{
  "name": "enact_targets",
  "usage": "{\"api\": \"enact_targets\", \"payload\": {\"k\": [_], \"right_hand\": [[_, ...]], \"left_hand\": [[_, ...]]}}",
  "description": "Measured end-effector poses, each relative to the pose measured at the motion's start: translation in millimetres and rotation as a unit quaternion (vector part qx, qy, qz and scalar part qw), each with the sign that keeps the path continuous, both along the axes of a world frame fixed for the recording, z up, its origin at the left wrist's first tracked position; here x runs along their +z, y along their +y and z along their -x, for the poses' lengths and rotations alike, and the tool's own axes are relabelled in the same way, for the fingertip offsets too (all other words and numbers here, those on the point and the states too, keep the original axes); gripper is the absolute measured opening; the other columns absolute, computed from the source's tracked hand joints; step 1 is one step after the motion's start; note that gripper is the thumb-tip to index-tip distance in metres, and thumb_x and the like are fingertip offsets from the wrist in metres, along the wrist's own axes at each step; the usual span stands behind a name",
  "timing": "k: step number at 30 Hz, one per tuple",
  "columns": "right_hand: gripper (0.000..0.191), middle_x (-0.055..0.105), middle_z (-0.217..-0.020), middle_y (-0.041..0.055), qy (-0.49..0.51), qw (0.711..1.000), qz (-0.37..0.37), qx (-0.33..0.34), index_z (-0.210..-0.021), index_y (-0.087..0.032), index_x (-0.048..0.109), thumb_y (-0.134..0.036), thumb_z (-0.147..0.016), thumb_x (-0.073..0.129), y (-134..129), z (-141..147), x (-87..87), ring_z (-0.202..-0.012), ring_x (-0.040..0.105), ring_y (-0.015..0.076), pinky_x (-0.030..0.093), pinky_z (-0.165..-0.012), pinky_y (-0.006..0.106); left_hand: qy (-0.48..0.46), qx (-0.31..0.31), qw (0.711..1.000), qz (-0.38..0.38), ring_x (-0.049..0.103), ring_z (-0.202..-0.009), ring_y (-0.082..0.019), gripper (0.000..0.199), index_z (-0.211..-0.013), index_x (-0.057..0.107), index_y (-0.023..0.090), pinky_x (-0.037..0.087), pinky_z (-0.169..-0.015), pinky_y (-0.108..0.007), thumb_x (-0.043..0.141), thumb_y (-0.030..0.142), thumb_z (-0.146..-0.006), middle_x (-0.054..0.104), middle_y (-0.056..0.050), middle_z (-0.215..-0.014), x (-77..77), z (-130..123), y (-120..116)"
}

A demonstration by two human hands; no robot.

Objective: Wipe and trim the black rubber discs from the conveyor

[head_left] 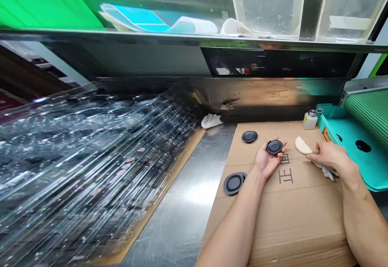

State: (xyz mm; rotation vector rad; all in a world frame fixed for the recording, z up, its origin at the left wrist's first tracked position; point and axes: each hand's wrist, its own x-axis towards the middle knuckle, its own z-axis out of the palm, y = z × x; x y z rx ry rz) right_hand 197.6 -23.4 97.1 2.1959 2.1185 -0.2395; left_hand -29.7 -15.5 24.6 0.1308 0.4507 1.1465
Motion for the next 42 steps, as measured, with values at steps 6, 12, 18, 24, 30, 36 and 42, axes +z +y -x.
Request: {"api": "enact_targets", "payload": {"k": [6, 12, 18, 24, 30, 36, 42], "right_hand": [[0.01, 0.069, -0.075, 0.0054, 0.005, 0.993, 0.062, 0.098, -0.07, -0.02, 0.066, -0.026, -0.067, 0.074, 6, 5, -14.4, -0.067, 0.061, 0.0187, 0.032, -0.053, 0.026], [0.028, 0.068, -0.077, 0.0018, 0.256, 0.935, -0.089, 0.23, -0.084, -0.02, 0.069, -0.038, -0.095, 0.05, -3, 33, -11.6, -0.073, 0.06, 0.0155, 0.039, -0.067, 0.025], [0.026, 0.068, -0.095, 0.0061, 0.296, 0.91, -0.216, 0.196, -0.104, -0.022, 0.072, -0.029, -0.097, 0.049, -2, 65, -37.5, -0.091, 0.059, 0.0188, 0.043, -0.081, 0.027], [0.029, 0.066, -0.098, 0.0075, 0.206, 0.941, -0.243, 0.112, -0.1, -0.022, 0.072, -0.029, -0.099, 0.044, 2, 71, -57.7, -0.096, 0.059, 0.0201, 0.042, -0.081, 0.027], [0.027, 0.07, -0.097, 0.0063, 0.305, 0.91, -0.27, 0.075, -0.098, -0.018, 0.069, -0.032, -0.097, 0.046, 15, 50, -51.7, -0.089, 0.061, 0.0179, 0.042, -0.079, 0.025], [0.023, 0.068, -0.078, -0.0005, 0.369, 0.897, -0.204, 0.133, -0.093, -0.02, 0.066, -0.035, -0.095, 0.049, 12, 55, -51.2, -0.071, 0.059, 0.014, 0.04, -0.068, 0.023], [0.016, 0.071, -0.089, 0.0016, 0.324, 0.902, -0.166, 0.233, -0.093, -0.021, 0.067, -0.025, -0.094, 0.052, 6, 62, -49.8, -0.084, 0.062, 0.0146, 0.041, -0.077, 0.023]], "left_hand": [[0.075, 0.04, 0.996, -0.004, 0.057, -0.06, -0.016, 0.044, -0.115, 0.058, 0.017, 0.042, -0.047, -0.024, 0.034, 0.049, -0.099, 0.069, -0.017, -0.098, -0.6, -2, 1], [0.116, 0.042, 0.991, -0.042, 0.062, -0.064, -0.018, 0.046, -0.118, 0.058, 0.018, 0.048, -0.053, -0.028, 0.034, 0.052, -0.099, 0.069, -0.013, -0.092, -2.6, -7, -3], [0.167, 0.04, 0.981, -0.084, 0.066, -0.073, -0.017, 0.043, -0.108, 0.065, 0.015, 0.053, -0.06, -0.027, 0.043, 0.051, -0.098, 0.07, -0.008, -0.089, -7.8, -28, -9], [0.165, 0.017, 0.981, -0.101, 0.067, -0.078, -0.02, 0.039, -0.091, 0.066, 0.011, 0.051, -0.057, -0.026, 0.042, 0.041, -0.099, 0.072, -0.014, -0.094, -7.7, -35, -13], [0.09, -0.037, 0.995, -0.01, 0.063, -0.065, -0.017, 0.048, -0.1, 0.063, 0.006, 0.049, -0.049, -0.023, 0.034, 0.043, -0.1, 0.068, -0.017, -0.086, 5.6, -14, -10], [0.122, -0.103, 0.986, 0.055, 0.052, -0.043, -0.011, 0.072, -0.083, 0.06, 0.008, 0.037, -0.032, -0.017, 0.023, 0.068, -0.094, 0.06, -0.012, -0.064, 10.4, -10, -13], [0.172, -0.11, 0.978, 0.031, 0.053, -0.039, -0.012, 0.075, -0.077, 0.06, 0.012, 0.038, -0.031, -0.019, 0.021, 0.075, -0.091, 0.06, -0.009, -0.057, 7.5, -17, -13]]}}
